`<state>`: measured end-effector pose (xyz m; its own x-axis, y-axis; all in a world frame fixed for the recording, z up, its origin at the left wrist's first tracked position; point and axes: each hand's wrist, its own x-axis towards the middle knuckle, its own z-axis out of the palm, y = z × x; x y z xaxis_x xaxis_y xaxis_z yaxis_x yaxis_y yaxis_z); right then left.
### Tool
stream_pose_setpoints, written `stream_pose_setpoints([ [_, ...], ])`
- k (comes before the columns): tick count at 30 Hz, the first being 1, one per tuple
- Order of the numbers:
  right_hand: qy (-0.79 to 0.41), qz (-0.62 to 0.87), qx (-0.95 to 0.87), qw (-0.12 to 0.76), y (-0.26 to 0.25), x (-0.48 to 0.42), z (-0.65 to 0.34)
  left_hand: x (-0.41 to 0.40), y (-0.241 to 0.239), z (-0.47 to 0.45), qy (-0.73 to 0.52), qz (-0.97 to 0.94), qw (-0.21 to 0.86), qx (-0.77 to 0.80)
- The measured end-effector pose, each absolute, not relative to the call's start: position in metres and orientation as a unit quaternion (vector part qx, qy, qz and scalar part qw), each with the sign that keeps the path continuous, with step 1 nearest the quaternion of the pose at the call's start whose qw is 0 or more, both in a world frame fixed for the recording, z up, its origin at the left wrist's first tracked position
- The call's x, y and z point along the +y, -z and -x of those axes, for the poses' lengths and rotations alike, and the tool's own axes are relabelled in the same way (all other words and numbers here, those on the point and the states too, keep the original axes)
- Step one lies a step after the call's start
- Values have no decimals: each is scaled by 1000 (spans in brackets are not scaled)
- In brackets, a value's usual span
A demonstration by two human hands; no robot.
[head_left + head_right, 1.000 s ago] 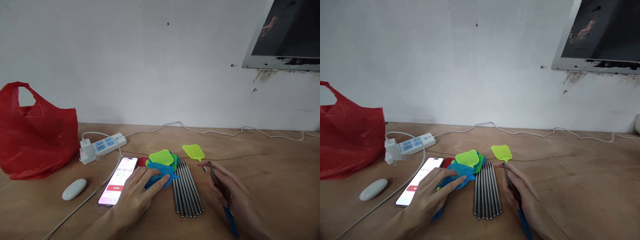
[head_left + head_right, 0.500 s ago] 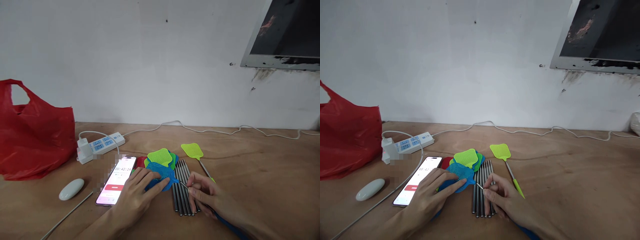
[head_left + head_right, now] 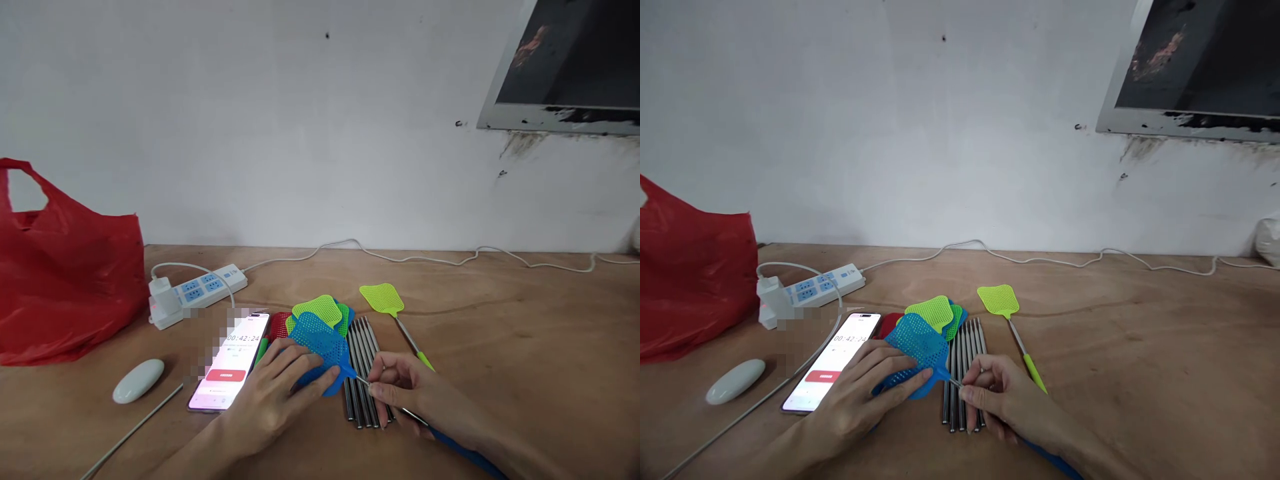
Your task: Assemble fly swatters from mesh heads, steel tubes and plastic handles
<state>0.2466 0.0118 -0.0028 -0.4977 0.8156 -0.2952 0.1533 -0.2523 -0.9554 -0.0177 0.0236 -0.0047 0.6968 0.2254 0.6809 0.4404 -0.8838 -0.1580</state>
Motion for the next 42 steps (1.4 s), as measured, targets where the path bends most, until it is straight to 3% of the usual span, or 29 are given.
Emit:
stream_pose_setpoints([
  [10, -659, 434, -554, 266, 2, 14, -247, 15, 0, 12, 373, 895, 75, -231],
  [16, -641, 440, -559, 287, 1, 13, -248, 21, -1, 9, 447, 752, -154, -459],
  [22, -629, 441, -567, 297, 3, 12, -245, 23, 5, 1, 484, 654, -350, -464],
  [37, -665, 459, -509, 296, -4, 9, -240, 16, 1, -1, 451, 671, -382, -447],
  [42, -640, 487, -400, 439, -2, 19, -245, 17, 3, 1, 498, 638, -363, -462],
])
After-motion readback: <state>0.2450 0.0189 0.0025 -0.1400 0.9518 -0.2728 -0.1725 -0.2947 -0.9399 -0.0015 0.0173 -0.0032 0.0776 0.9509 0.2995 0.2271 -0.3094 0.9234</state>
